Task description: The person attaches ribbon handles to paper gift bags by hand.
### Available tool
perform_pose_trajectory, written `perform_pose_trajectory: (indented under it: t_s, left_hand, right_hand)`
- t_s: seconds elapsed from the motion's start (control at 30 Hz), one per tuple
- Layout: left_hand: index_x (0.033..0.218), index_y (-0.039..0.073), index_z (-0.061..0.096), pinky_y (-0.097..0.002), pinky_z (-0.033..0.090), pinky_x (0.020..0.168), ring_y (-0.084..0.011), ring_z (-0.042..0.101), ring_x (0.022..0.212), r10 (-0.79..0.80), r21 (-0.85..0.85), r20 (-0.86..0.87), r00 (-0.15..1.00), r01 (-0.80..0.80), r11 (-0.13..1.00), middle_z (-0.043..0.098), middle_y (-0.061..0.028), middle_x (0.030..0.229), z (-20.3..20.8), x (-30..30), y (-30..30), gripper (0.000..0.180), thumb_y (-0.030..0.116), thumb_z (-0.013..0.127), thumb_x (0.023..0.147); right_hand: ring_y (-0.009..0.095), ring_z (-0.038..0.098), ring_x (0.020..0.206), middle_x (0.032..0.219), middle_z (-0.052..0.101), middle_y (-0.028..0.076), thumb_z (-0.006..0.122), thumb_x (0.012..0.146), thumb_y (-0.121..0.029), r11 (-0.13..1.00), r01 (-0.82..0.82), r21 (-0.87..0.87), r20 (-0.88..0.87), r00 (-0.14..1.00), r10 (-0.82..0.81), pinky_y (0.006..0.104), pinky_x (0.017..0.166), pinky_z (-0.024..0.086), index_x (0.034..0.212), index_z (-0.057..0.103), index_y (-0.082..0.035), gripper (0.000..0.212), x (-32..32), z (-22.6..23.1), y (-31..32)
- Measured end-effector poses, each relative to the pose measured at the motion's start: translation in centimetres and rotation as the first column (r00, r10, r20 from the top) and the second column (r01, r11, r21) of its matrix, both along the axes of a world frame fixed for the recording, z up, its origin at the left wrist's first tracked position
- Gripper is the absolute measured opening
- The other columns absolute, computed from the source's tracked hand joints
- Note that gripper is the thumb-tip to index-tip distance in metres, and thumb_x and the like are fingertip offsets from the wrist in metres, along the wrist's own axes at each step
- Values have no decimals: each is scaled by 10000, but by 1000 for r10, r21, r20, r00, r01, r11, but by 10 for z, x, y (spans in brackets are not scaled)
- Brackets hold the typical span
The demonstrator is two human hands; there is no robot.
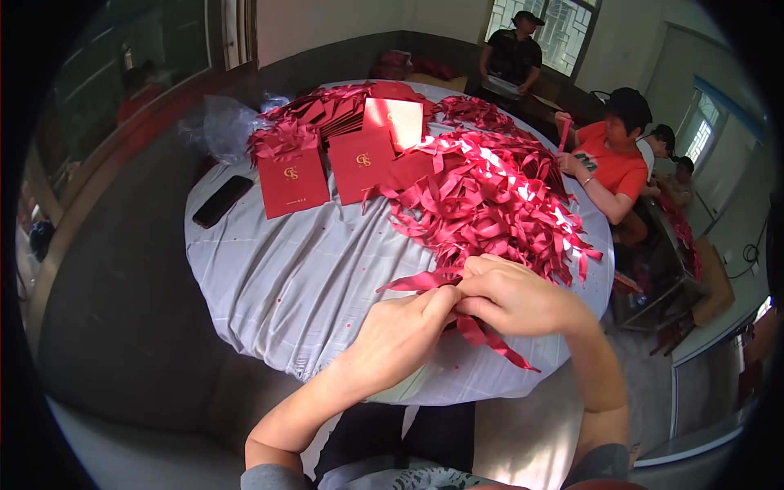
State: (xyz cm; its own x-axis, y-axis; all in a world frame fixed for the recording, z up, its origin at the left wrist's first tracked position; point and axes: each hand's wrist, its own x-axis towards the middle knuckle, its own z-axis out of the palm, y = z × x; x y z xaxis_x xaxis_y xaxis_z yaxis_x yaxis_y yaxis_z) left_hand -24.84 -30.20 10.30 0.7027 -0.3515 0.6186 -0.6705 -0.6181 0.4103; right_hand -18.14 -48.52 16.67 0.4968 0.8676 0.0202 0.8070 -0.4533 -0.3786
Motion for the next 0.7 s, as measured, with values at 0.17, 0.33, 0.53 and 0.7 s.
perform_pose_trajectory:
  t_s: [0.17, 0.33, 0.53, 0.7]
  left_hand:
    - [981, 33, 533, -356, 464, 524, -263, 605, 615, 50, 22, 118, 992, -53, 998, 584, -90, 738, -8, 2, -8, 246, 81, 670, 782]
    - [956, 44, 560, -348, 457, 506, -243, 597, 593, 92, -23, 139, 986, -89, 996, 568, -74, 723, -10, 3, -12, 254, 108, 696, 752]
    - [928, 46, 562, -352, 433, 493, -235, 566, 573, 139, -52, 206, 969, -131, 990, 544, -70, 707, -14, 2, -17, 234, 100, 686, 738]
    - [945, 36, 537, -360, 422, 509, -248, 542, 574, 126, -25, 204, 971, -124, 992, 527, -82, 714, -21, 2, -17, 236, 83, 669, 754]
  right_hand:
    - [216, 584, 737, 786, 602, 124, 521, 850, -99, 990, -82, -114, -369, 929, 35, 333, 690, 463, 942, 635, 20, 189, 27, 18, 7]
    - [160, 592, 656, 716, 632, 119, 543, 830, -130, 991, 13, -132, -435, 898, -69, 311, 639, 465, 894, 660, 6, 190, 33, 18, 14]
    - [64, 513, 520, 576, 584, 11, 551, 818, -98, 946, 53, -321, -427, 883, -195, 241, 510, 430, 915, 691, -12, 191, 26, 30, 23]
    - [43, 451, 494, 550, 545, -22, 547, 829, -104, 943, 94, -319, -453, 859, -239, 226, 476, 361, 793, 642, -32, 124, 25, 24, 21]
